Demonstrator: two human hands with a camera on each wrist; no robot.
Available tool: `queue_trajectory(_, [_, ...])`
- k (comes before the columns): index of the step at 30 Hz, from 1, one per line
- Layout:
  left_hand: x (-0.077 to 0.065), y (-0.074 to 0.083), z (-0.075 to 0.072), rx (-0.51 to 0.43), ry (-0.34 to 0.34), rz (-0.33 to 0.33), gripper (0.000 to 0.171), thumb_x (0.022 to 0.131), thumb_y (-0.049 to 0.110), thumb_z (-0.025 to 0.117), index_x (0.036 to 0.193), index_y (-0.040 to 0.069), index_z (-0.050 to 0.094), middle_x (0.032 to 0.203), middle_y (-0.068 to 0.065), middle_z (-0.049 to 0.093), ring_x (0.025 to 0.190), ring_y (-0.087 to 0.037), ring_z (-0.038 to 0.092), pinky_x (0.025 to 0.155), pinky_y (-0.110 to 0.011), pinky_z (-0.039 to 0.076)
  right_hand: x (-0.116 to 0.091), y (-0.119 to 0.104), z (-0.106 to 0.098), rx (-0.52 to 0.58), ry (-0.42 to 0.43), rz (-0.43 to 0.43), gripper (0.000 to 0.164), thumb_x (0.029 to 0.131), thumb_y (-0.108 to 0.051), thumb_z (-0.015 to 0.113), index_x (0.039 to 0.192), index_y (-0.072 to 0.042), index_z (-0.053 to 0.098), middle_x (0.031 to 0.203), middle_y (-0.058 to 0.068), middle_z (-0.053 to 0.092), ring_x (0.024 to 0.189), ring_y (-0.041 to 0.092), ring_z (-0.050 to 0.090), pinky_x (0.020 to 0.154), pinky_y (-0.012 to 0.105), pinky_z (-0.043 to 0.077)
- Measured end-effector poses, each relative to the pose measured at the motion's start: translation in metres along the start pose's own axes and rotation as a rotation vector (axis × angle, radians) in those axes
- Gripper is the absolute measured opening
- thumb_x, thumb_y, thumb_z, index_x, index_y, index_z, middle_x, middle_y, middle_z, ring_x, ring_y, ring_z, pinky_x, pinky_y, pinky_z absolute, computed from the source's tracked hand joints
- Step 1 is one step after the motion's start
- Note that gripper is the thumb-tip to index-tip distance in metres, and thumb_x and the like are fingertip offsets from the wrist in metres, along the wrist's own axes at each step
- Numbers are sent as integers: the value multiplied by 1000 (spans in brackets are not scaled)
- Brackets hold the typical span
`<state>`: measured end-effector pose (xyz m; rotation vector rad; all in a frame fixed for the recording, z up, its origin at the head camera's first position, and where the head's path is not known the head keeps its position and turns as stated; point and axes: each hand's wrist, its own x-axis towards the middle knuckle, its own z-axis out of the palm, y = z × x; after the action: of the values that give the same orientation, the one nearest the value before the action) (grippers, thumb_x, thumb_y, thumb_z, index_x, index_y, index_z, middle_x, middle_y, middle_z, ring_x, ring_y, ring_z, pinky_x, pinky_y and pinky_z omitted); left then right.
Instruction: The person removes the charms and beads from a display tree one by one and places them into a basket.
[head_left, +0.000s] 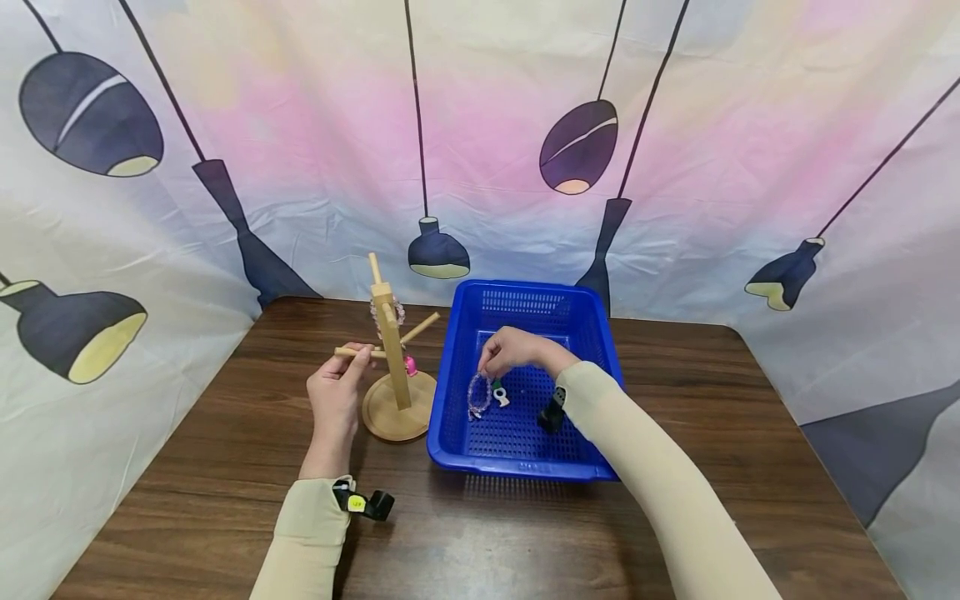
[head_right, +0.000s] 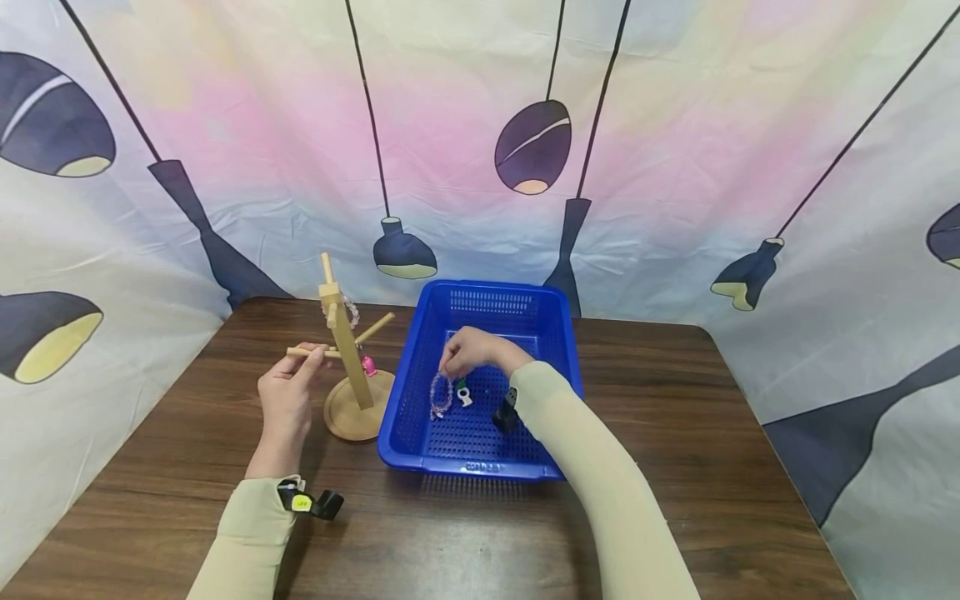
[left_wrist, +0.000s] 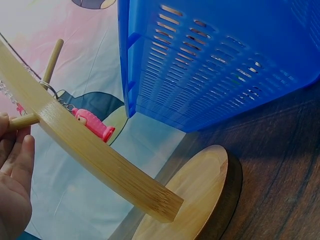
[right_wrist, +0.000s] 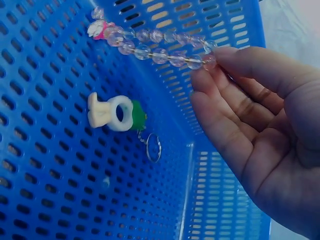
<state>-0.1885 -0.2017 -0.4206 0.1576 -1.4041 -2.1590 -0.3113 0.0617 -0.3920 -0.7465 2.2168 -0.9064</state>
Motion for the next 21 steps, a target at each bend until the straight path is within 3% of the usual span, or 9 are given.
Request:
queue_trajectory(6, [-1,0,0,15,3,13,27,95,-5,67,82,16,76,77,9,76,69,0,71,68,-14,61,3,6,-1,5,39,14,20,97,-2,61,108,4,75,108,17,77,90,14,72,93,36,64])
queue_trajectory(15, [-1,1,0,-23,5,17,19,94,-6,68,85,8,77,77,7,76,69,-1,70,67,-14,61,11,14,3,-29,60,28,20,98,-3,60,109,2,76,113,17,77,98,21,74,92,33,64])
queue_trajectory(21, [-1,2,1,-8,5,-11,24,95,-5,67,82,13,76,78,8,77,69,-1,70,68,-14,61,14,16,5,-45,60,52,20,97,-3,61,110,1,76,114,17,77,100,22,74,91,32,64])
